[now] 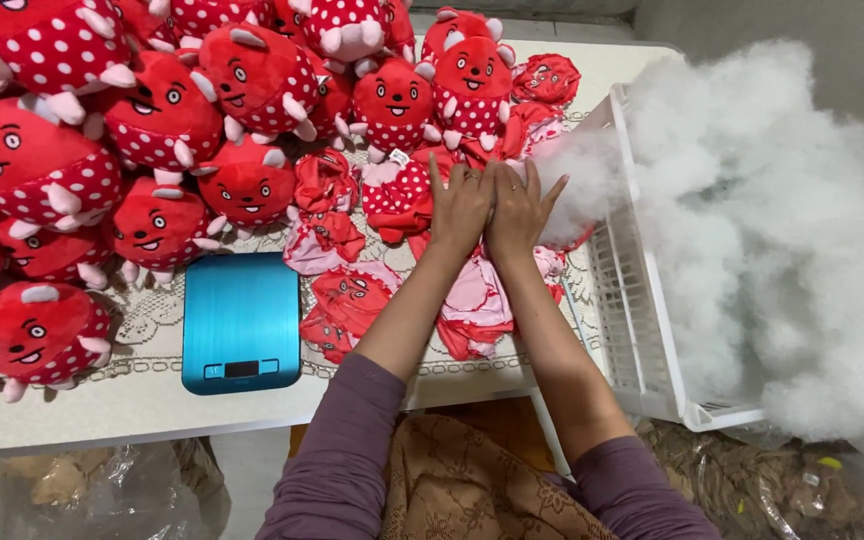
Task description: Manually preparing and assembling small red fabric toy components on a factory workbench.
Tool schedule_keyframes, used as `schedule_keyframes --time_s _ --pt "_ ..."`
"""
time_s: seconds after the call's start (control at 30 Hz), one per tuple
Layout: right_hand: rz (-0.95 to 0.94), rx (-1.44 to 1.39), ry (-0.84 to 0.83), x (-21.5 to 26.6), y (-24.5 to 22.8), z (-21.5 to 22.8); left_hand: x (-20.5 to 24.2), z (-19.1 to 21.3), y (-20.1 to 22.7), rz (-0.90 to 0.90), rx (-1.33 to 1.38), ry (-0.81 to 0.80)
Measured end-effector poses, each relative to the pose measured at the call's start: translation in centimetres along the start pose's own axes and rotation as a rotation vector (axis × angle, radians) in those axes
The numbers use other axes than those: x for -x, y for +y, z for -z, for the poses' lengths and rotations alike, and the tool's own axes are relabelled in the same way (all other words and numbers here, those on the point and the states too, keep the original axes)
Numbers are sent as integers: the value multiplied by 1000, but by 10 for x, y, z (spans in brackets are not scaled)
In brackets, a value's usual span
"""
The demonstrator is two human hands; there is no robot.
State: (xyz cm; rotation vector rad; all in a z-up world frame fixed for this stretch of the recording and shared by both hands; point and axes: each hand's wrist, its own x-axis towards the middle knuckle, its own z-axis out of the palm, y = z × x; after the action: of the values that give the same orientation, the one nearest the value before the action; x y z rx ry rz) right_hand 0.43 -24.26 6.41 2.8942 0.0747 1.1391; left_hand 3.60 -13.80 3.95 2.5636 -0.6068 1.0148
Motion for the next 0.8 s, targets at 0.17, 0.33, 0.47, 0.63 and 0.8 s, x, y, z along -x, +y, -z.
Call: schedule_keyframes --time_s 0.17,0.33,0.47,0.63,0.8 --pt "-115 -49 -154 -22 -14 59 6 15 -11 62 -8 -118" --pt "-93 50 -101 -12 -3 26 5 26 -8 119 -11 -193" --pt "-69 156 -20 -10 -19 22 -6 35 6 55 -56 -82" --pt "-107 217 -32 -18 -27 32 -13 44 9 -3 -158 -19" --pt "-106 148 -79 -7 -3 4 -3 31 1 -20 -123 5"
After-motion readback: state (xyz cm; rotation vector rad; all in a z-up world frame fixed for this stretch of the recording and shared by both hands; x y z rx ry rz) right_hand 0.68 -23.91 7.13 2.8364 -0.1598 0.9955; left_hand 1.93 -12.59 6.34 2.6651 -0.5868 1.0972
